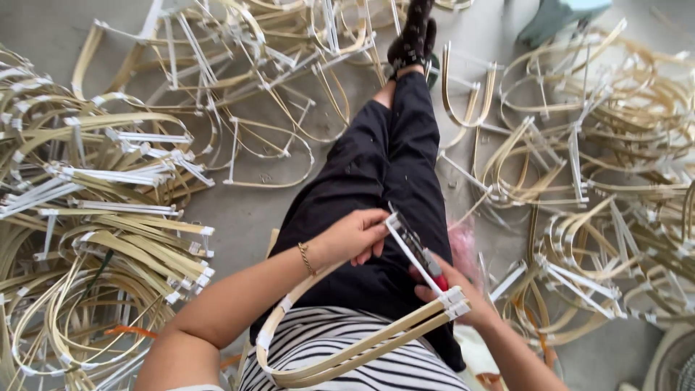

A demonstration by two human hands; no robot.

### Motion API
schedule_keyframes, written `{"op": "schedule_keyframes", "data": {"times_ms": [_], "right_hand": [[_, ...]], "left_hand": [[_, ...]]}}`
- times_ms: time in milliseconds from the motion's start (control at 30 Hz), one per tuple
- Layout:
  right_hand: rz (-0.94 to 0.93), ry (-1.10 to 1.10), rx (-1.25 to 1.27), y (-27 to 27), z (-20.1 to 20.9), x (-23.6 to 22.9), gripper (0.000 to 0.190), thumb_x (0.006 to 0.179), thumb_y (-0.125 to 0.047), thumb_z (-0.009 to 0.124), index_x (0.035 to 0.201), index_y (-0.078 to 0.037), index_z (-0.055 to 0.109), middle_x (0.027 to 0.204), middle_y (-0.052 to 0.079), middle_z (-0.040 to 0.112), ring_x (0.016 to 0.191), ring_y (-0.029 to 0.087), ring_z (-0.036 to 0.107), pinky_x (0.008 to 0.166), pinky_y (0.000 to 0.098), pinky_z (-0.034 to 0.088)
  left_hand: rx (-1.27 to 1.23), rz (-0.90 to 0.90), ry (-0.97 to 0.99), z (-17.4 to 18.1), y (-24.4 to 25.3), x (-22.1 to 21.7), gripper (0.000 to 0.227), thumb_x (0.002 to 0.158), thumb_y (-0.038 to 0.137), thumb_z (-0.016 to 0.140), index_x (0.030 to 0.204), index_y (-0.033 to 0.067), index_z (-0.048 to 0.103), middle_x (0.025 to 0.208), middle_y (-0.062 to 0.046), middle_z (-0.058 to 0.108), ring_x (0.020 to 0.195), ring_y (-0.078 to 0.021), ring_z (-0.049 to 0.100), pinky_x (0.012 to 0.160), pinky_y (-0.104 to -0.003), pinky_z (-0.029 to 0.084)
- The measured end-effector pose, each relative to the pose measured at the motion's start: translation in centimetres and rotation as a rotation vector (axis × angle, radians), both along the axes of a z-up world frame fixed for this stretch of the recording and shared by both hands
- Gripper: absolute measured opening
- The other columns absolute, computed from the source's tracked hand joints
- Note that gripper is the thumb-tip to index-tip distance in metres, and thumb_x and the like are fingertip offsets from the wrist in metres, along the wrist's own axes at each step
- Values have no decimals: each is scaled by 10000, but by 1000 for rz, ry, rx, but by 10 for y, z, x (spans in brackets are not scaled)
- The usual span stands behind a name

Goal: The recorder is assembling and cutting bamboo frames for furniture or decoration.

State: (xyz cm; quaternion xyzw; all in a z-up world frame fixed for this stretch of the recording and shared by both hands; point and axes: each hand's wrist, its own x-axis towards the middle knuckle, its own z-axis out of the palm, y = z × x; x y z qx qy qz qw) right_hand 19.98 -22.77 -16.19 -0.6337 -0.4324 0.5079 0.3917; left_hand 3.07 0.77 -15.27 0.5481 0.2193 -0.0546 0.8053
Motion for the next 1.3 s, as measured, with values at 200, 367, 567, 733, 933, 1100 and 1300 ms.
{"op": "schedule_keyframes", "data": {"times_ms": [200,367,567,733,933,1100,1300], "right_hand": [[-145,-86,-309,-3,-35,-4,460,830,-94,767,1277,-111,661,964,42,714,862,129,645,779,290,550],[-212,-362,-136,-4,-70,4,372,838,-128,766,1191,-88,654,944,32,718,895,126,652,870,268,516],[-201,84,-305,-4,-59,21,789,741,-150,790,1458,-196,464,1151,82,606,960,198,604,886,341,502],[-348,-190,-184,-29,-43,33,815,765,-239,804,1475,-131,419,1267,66,618,1141,165,592,976,331,441],[-693,-135,-481,-106,-163,65,685,787,-309,766,1396,-53,586,1152,207,678,993,331,659,895,430,506],[-596,-489,-561,-157,-269,78,750,648,-321,817,1334,-90,620,1165,175,727,1077,306,705,944,391,532],[-860,-373,-583,-153,-318,75,816,615,-276,805,1381,-109,578,1260,223,635,1182,357,622,1013,417,502]], "left_hand": [[-61,5,59,-30,-2,-5,257,1075,246,484,1194,76,636,670,11,608,439,-30,513,381,-197,413],[-251,105,-142,-18,13,-12,210,1077,243,520,1145,84,638,678,1,611,441,-42,509,390,-196,409],[-214,872,-421,-68,229,6,134,1051,61,527,924,36,491,729,-109,574,568,-229,613,492,-378,539],[774,963,-217,-68,286,2,550,1032,350,631,1315,-57,395,1136,-259,561,978,-383,573,853,-499,482],[1336,225,85,-139,141,47,782,953,485,662,1512,4,404,1543,-281,415,1444,-472,349,1179,-523,306],[1415,-93,138,-123,67,71,798,893,510,700,1523,110,418,1540,-213,398,1414,-471,334,1107,-572,349],[1623,-293,243,-97,66,75,629,848,468,714,1371,147,578,1324,-87,576,1225,-359,537,888,-496,527]]}}
